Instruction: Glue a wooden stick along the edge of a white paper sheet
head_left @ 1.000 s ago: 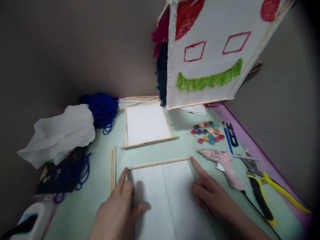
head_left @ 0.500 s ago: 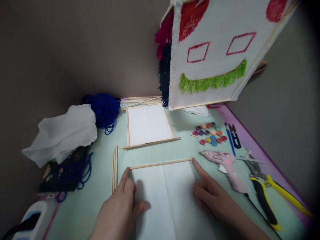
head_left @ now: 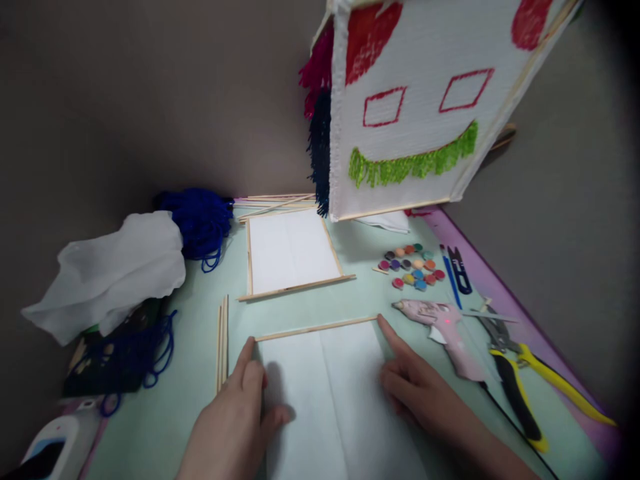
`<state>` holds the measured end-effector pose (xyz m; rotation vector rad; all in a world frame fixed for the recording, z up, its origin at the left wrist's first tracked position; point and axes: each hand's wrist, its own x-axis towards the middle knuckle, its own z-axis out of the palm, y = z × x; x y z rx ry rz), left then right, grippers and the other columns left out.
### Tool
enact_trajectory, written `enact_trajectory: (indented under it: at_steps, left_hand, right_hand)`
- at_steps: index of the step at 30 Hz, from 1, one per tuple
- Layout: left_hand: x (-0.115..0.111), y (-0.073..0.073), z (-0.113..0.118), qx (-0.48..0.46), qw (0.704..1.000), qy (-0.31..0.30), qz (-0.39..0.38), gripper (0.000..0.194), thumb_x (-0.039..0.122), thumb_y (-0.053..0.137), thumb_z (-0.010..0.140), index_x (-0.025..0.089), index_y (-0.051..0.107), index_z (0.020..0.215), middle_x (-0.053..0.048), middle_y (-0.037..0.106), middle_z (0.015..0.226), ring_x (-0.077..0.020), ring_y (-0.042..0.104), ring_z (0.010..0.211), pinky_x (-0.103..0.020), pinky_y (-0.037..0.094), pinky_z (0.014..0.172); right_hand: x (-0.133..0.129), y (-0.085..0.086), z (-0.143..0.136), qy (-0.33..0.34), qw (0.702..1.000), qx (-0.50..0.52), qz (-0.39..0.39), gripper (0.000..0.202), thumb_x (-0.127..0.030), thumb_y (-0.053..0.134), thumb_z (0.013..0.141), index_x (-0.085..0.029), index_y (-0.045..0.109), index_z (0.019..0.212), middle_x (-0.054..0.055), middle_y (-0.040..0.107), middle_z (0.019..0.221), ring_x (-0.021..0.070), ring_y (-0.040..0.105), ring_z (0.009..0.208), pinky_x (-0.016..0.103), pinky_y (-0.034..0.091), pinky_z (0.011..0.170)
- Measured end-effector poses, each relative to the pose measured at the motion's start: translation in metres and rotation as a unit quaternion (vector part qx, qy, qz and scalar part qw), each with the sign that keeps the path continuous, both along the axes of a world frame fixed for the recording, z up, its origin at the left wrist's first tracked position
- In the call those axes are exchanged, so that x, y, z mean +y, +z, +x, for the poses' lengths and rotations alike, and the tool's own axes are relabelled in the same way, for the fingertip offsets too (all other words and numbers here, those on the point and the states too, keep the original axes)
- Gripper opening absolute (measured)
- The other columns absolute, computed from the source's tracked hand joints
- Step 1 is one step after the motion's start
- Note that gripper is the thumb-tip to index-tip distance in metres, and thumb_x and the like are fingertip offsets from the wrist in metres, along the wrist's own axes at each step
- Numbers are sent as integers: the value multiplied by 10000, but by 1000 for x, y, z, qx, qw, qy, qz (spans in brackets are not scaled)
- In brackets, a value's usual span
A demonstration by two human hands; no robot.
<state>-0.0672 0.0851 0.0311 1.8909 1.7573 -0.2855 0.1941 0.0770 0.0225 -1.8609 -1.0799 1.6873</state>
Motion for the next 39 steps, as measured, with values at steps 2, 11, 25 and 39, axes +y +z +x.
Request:
enact_trajectory:
  at_steps: [2, 11, 25, 39]
  left_hand:
    - [0, -1, 0, 2, 1000, 1, 1, 180, 337, 512, 759, 183, 503, 851, -174, 221, 1521, -312, 639, 989, -439, 543, 706]
    - [-1, -3, 0, 12, 1000, -3, 14, 204, 358, 488, 783, 178, 521, 872, -169, 229, 1519, -317, 633, 1006, -436, 548, 685]
    - [-2, 2, 3, 44, 988, -34, 145, 395, 385, 423, 869, 211, 563, 1194, -132, 500, 1316, -262, 645, 906, -378, 558, 658]
    - [6, -3, 12, 57, 992, -31, 107, 497, 358, 455, 876, 314, 414, 1370, -116, 513, 1159, -233, 602, 827, -364, 517, 682]
  right_hand:
    - [0, 0, 0, 1, 1000, 2, -6, 870, -242, 423, 783, -141, -85, 1483, -72, 449, 517, 102, 356, 412, 197, 266, 379]
    - [2, -1, 3, 10, 1000, 14, -15, 883, -228, 430, 776, -153, -95, 1481, -78, 467, 497, 97, 322, 394, 204, 251, 377]
    - [-11, -34, 7, 136, 886, -310, 317, 455, -259, 390, 872, -191, 535, 1297, 56, 602, 749, 202, 571, 709, 322, 476, 647]
    - [0, -41, -4, 190, 803, -457, 331, 529, -271, 492, 851, -237, 448, 1378, 90, 485, 891, 213, 512, 757, 340, 487, 634]
